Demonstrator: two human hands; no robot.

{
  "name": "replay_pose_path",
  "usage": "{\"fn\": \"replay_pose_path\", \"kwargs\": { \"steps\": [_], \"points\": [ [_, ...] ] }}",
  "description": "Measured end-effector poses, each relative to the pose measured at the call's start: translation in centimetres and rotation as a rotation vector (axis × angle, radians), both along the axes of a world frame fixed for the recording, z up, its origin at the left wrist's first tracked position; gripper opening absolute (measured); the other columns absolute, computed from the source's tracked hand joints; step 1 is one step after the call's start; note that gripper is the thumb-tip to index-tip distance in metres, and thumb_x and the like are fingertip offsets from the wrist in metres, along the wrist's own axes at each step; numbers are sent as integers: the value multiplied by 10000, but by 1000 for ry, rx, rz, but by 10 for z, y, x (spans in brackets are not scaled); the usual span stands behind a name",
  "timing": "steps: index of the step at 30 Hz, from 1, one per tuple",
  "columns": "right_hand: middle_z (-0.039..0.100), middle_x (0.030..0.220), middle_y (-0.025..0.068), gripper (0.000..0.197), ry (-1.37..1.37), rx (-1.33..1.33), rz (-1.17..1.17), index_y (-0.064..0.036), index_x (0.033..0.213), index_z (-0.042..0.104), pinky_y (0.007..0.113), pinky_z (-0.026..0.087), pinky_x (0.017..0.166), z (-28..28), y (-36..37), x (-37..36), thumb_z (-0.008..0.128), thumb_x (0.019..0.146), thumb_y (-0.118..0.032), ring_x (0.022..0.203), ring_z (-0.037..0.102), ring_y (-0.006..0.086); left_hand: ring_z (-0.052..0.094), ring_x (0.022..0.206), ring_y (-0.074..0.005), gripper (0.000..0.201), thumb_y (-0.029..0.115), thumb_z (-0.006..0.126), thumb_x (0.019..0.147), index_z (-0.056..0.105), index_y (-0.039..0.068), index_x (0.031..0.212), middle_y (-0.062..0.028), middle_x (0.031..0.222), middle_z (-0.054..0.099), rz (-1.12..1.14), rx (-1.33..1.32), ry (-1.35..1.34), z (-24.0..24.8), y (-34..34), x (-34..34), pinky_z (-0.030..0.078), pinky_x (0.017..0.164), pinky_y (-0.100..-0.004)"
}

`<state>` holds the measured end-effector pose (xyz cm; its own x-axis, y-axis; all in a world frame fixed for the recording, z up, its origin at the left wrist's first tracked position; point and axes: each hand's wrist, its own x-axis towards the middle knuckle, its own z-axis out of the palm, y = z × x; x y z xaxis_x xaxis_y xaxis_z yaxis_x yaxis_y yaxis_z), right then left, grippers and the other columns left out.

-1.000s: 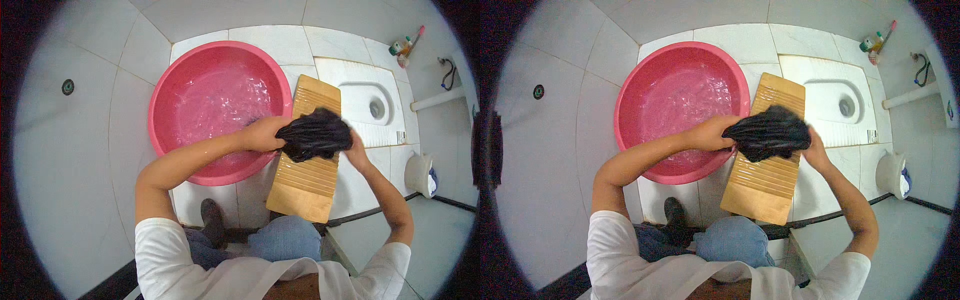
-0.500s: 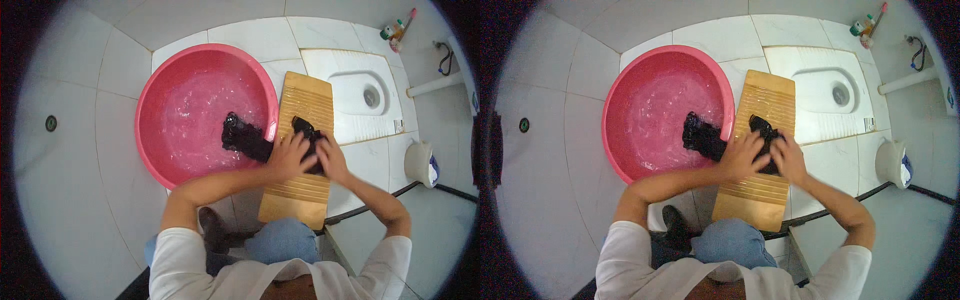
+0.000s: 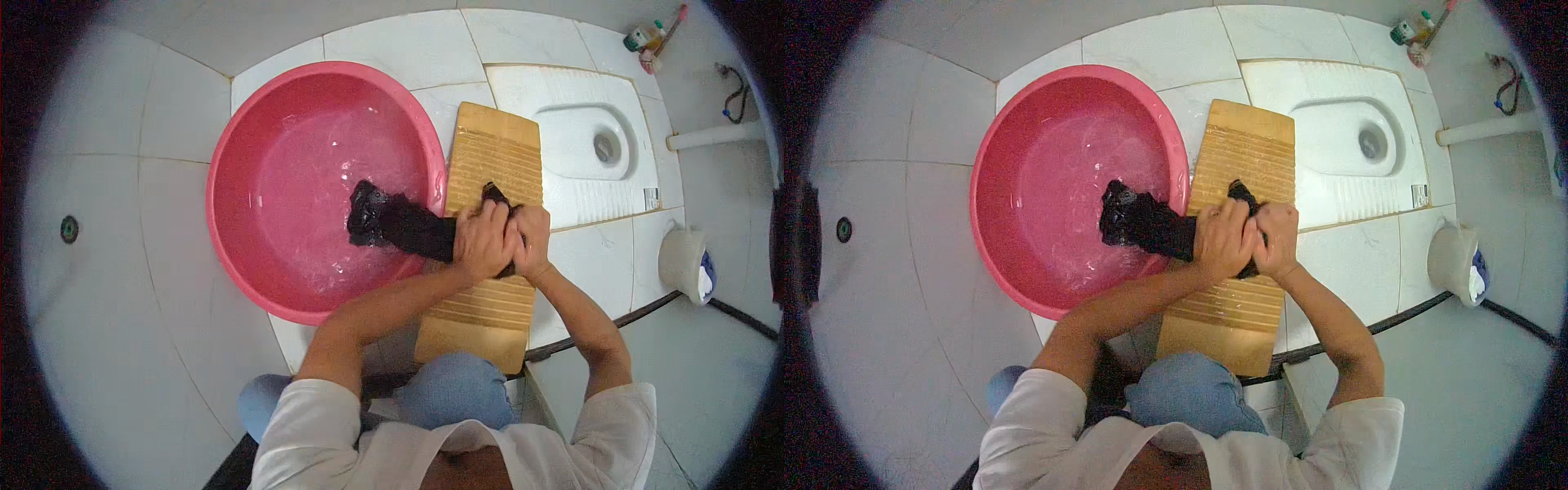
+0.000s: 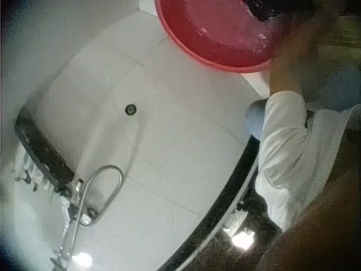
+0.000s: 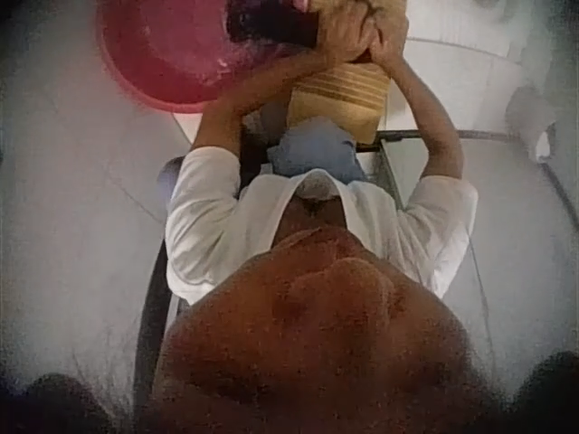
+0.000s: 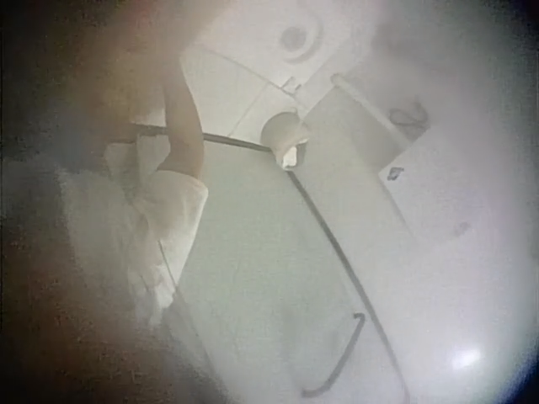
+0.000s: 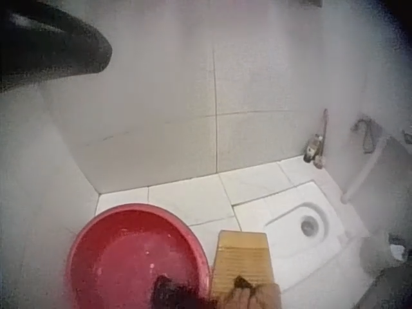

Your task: Washing a black garment by hand in a pink basin and using a wooden washboard.

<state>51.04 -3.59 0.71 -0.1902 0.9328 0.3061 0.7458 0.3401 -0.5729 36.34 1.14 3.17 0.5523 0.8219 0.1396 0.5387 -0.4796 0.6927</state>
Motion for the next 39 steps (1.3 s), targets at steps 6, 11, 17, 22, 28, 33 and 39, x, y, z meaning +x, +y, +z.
{"fn": "replay_pose_path", "kwargs": {
  "steps": [6, 11, 17, 22, 28, 33, 39],
  "points": [
    [541, 1158, 197, 460, 211, -569, -363, -38, 1235, 510, 442, 395, 959, 19, 7, 2, 586, 836, -255, 1099, 501, 379, 456, 1169, -420, 430, 378, 465, 926, 581, 55, 1186, -238, 1272, 480, 154, 72, 219, -13, 11, 5, 279, 1025, -555],
    [487, 1222, 218, 394, 212, -494, -189, -89, 1119, 572, 442, 397, 962, 56, -60, -11, 670, 799, -295, 1140, 473, 389, 392, 1229, -412, 508, 475, 488, 896, 562, 77, 1204, -222, 1355, 434, -268, -137, 273, 27, -20, -51, 262, 1009, -597],
    [421, 1197, 225, 493, 46, -208, 143, -94, 965, 600, 541, 341, 923, 56, -101, -21, 791, 623, -392, 1071, 437, 410, 482, 1035, -337, 466, 478, 591, 802, 571, 85, 1052, -185, 1195, 498, -464, 238, 45, 29, -64, -88, 321, 923, -545],
    [482, 1044, 193, 483, 28, -60, 225, -85, 844, 605, 481, 359, 802, 22, -65, -15, 747, 576, -460, 952, 467, 368, 479, 830, -265, 338, 396, 640, 733, 534, 84, 810, -106, 877, 492, -437, 129, -13, 12, -45, -59, 344, 735, -456],
    [493, 851, 110, 393, 82, -82, 410, -114, 880, 596, 413, 349, 699, 12, -19, -4, 657, 572, -351, 782, 483, 316, 536, 665, -316, 228, 287, 631, 724, 571, 68, 737, -133, 715, 533, -370, 51, -208, -11, -23, -43, 395, 631, -421],
    [521, 790, 177, 376, 238, -285, 289, -29, 889, 567, 424, 431, 679, 10, -3, 0, 586, 664, -329, 736, 529, 385, 617, 735, -381, 246, 274, 581, 827, 649, 37, 832, -198, 754, 630, -263, -210, -63, -1, -8, -33, 474, 687, -480],
    [622, 835, 161, 290, 457, -440, -57, 24, 890, 602, 368, 461, 699, 28, -5, 0, 567, 810, -253, 764, 590, 273, 590, 1037, -380, 518, 400, 613, 857, 570, -20, 1157, -254, 1048, 618, -171, -523, -18, 31, 16, -34, 451, 895, -419]
  ]
}}
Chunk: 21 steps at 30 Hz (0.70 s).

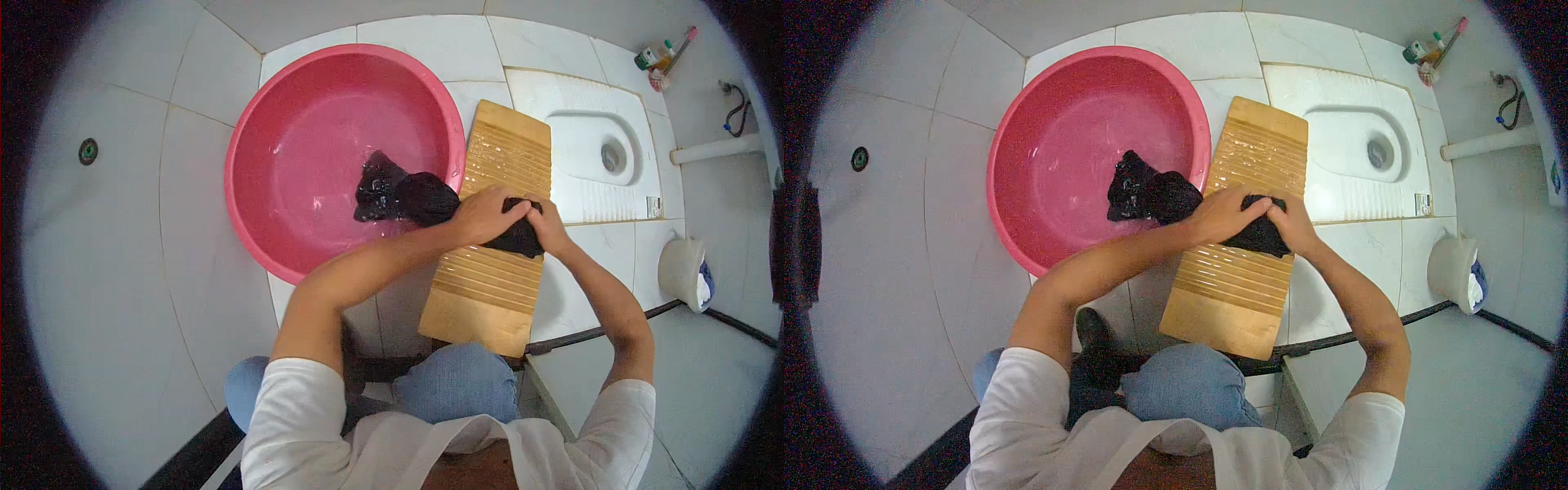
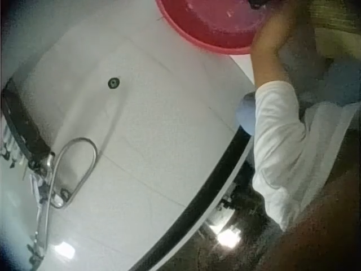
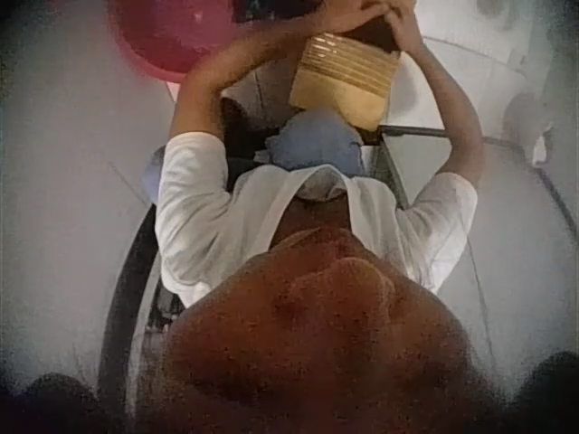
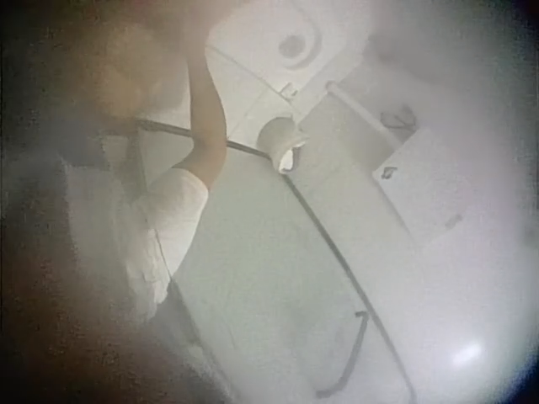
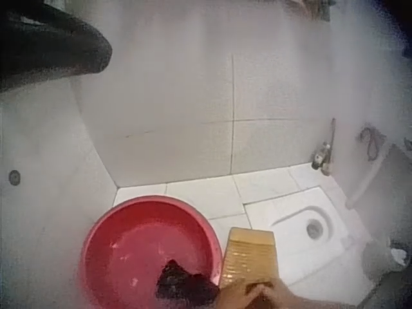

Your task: Washing a black garment by hand in a pink basin and using a wooden washboard.

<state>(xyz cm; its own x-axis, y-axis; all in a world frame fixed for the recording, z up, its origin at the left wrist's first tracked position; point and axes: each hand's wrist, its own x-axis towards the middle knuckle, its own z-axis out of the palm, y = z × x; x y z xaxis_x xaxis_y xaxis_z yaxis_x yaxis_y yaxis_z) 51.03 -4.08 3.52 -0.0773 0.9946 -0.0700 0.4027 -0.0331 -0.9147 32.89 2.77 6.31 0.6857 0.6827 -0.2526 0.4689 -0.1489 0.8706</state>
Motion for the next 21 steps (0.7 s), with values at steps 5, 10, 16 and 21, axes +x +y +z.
{"fn": "replay_pose_path", "kwargs": {
  "steps": [5, 10, 16, 21],
  "points": [
    [591, 761, 116, 285, -47, -78, -22, 9, 849, 613, 338, 439, 636, 86, 1, -34, 656, 772, -261, 705, 573, 214, 552, 1117, -337, 873, 436, 819, 646, 408, -3, 1278, -228, 1160, 569, -239, 69, -171, 18, 14, -71, 433, 934, -388],
    [558, 766, 125, 331, -168, 377, 79, -27, 813, 591, 366, 459, 653, 144, 41, -93, 768, 657, -260, 721, 582, 296, 526, 1149, -248, 771, 309, 825, 690, 449, 19, 1298, -150, 1230, 562, -487, -131, -64, 66, 47, -126, 400, 996, -351],
    [548, 800, 115, 407, -123, 717, 6, -46, 835, 559, 380, 465, 656, 142, 120, -149, 820, 600, -252, 723, 568, 302, 551, 1131, -244, 857, 375, 797, 717, 380, 11, 1371, -165, 1204, 584, -58, -278, 198, 79, 92, -213, 413, 991, -355],
    [526, 751, 135, 319, -340, 714, -54, -40, 781, 527, 420, 447, 641, 88, 141, -164, 775, 680, -214, 679, 532, 345, 597, 1075, -298, 884, 384, 759, 746, 316, -13, 1400, -215, 1167, 602, 272, 196, 4, 64, 93, -272, 447, 942, -387]
  ]
}}
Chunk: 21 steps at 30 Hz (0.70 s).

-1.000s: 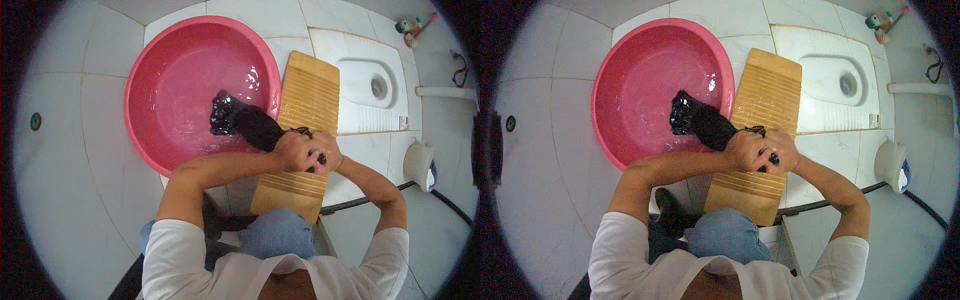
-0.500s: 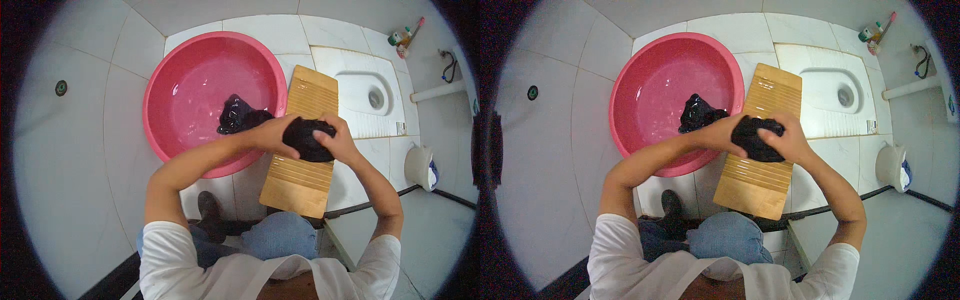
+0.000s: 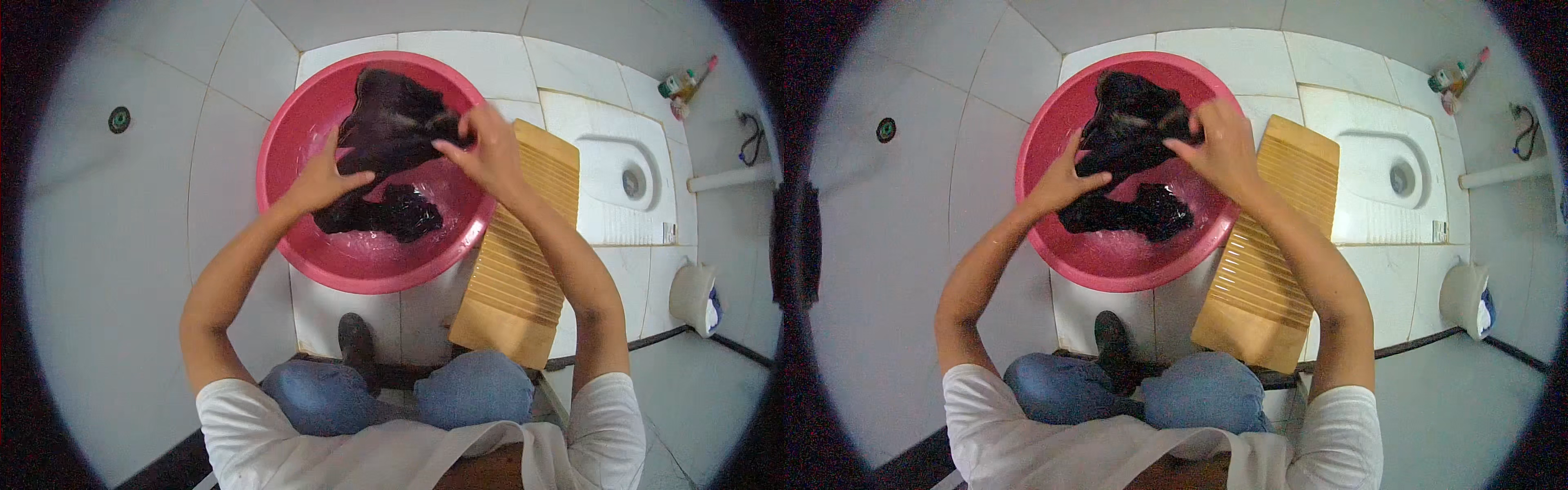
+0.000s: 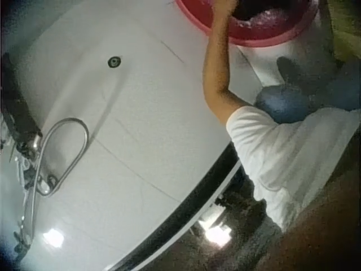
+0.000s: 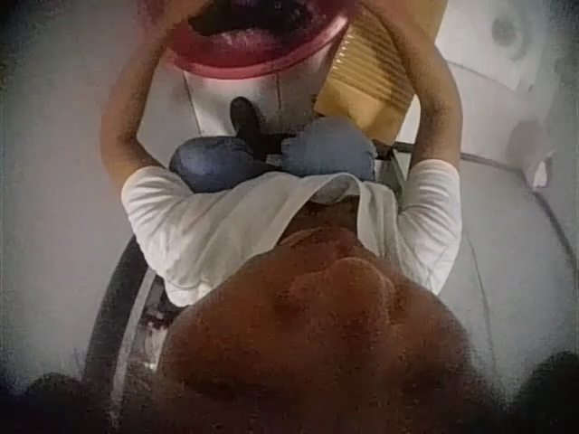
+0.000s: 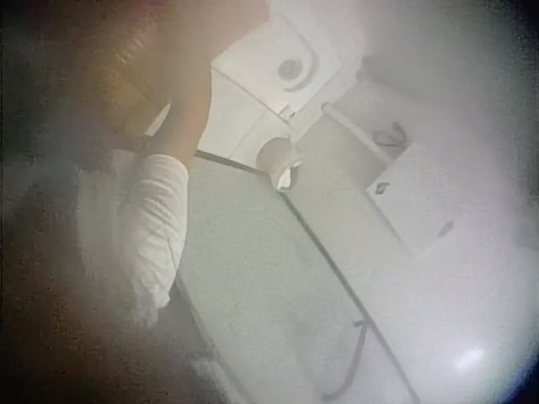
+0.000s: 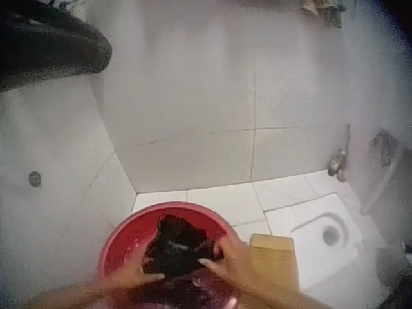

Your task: Washing a black garment by hand in a pink basin and using a wooden washboard.

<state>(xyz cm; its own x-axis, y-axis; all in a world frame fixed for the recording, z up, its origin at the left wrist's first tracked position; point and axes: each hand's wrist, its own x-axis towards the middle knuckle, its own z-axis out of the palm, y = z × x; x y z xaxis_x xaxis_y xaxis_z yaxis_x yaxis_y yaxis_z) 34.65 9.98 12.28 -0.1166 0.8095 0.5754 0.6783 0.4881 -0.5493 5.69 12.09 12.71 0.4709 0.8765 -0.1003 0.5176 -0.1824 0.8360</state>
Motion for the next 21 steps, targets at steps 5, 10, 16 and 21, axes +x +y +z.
{"fn": "replay_pose_path", "kwargs": {
  "steps": [5, 10, 16, 21],
  "points": [
    [566, 842, 173, 187, -290, -373, 157, -14, 853, 571, 461, 473, 687, -77, -24, -10, 666, 754, -140, 806, 583, 376, 619, 884, -434, 528, 296, 606, 846, 473, 143, 1333, -251, 956, 637, -131, 47, 723, -106, -38, -41, 483, 767, -513],
    [498, 1250, 200, 387, -496, -349, 315, -99, 1167, 565, 473, 449, 924, -116, 4, -47, 609, 785, -141, 1144, 507, 386, 631, 805, -406, 596, 269, 575, 860, 377, 188, 1416, -247, 983, 618, -351, -87, 739, -141, -82, -19, 502, 703, -490],
    [141, 1569, 41, 680, -1025, -370, 529, -436, 1420, 322, 606, 222, 1087, -138, 23, -106, 602, 837, -224, 1434, 139, 306, 652, 808, -379, 690, 208, 584, 844, 286, 277, 1463, -219, 1116, 566, -601, -11, 879, -132, -85, -12, 527, 709, -466],
    [197, 1545, 108, 721, -1098, -700, 340, -406, 1482, 140, 681, 218, 1043, -161, 42, -79, 528, 903, -226, 1366, 306, 358, 625, 900, -404, 835, 195, 672, 746, 247, 244, 1463, -225, 1081, 599, -148, 42, 547, -151, -50, -71, 497, 797, -494]
  ]
}}
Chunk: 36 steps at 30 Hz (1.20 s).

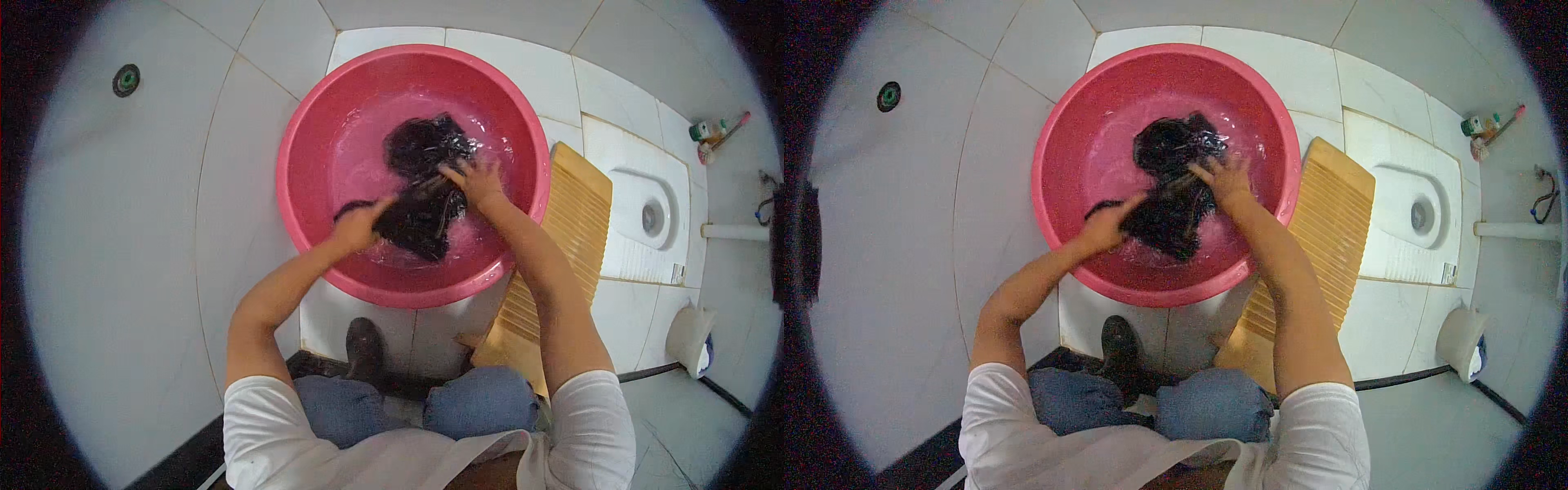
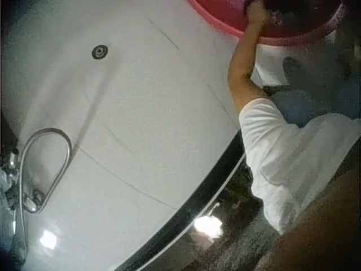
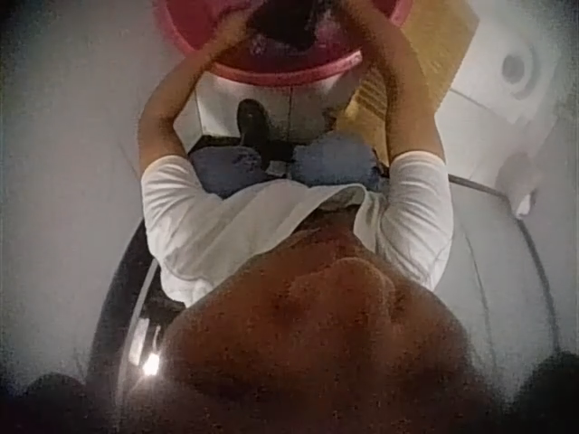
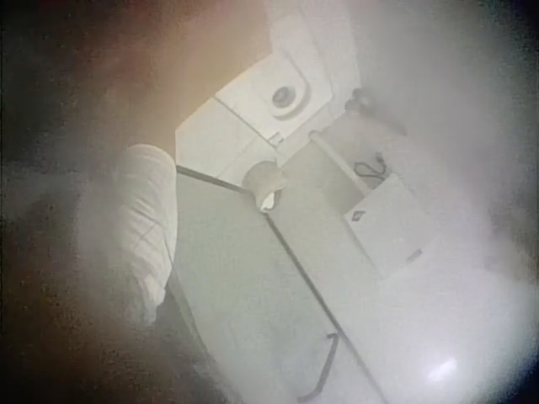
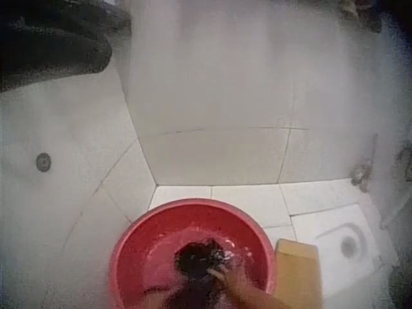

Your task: Washing a black garment by hand in a pink basin and using a wooden washboard.

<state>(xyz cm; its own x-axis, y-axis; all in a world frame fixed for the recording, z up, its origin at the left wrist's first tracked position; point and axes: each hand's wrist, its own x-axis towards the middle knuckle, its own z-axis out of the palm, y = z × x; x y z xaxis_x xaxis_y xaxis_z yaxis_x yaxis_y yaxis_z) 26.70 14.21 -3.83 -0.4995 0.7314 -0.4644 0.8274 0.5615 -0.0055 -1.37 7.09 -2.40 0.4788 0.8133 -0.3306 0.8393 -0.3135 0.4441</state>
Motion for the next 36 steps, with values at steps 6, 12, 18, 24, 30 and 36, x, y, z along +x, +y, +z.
{"fn": "replay_pose_path", "kwargs": {
  "steps": [6, 12, 18, 24, 30, 36],
  "points": [
    [560, 1290, 121, 621, -244, 16, -102, -290, 1482, 247, 662, 338, 941, -44, -43, -43, 485, 913, -222, 1016, 628, 377, 616, 921, -396, 887, 215, 724, 687, 268, 92, 1439, -191, 1061, 593, 149, 84, 428, -13, 29, -9, 486, 777, -483],
    [671, 1068, 120, 487, -121, -41, -55, -264, 1406, 393, 567, 521, 649, -6, -17, 1, 449, 923, -240, 958, 663, 312, 597, 966, -325, 1043, 291, 750, 704, 98, 174, 1509, -162, 1120, 523, -187, 139, 477, -6, 15, -25, 453, 792, -454],
    [682, 1045, 96, 442, -162, -97, -74, -250, 1370, 437, 481, 538, 703, -20, -46, -6, 436, 932, -192, 929, 678, 294, 622, 920, -320, 991, 261, 712, 733, 105, 164, 1510, -153, 1100, 544, -220, 143, 558, -17, -1, 3, 454, 779, -450],
    [661, 1060, 140, 556, -79, -90, -185, -228, 1332, 467, 443, 529, 763, 6, -47, 12, 640, 805, -270, 969, 659, 302, 662, 643, -304, 777, 145, 520, 856, 130, 346, 1496, -119, 739, 664, -403, 138, 540, -42, 16, -17, 492, 687, -456],
    [620, 1073, 170, 566, 199, -30, -211, -137, 1319, 472, 472, 507, 820, 45, -81, 38, 645, 790, -245, 984, 617, 342, 663, 867, -320, 805, 138, 577, 782, 199, 204, 1490, -160, 972, 665, -333, -81, 506, 4, 8, 27, 490, 797, -439],
    [611, 1022, 196, 434, 580, 143, -287, -53, 1190, 554, 453, 492, 844, 41, -85, 66, 640, 788, -191, 984, 596, 364, 614, 997, -188, 592, -4, 653, 605, 593, 33, 1193, -93, 1111, 641, 237, 53, -686, 110, 40, 59, 469, 924, -322]
  ]
}}
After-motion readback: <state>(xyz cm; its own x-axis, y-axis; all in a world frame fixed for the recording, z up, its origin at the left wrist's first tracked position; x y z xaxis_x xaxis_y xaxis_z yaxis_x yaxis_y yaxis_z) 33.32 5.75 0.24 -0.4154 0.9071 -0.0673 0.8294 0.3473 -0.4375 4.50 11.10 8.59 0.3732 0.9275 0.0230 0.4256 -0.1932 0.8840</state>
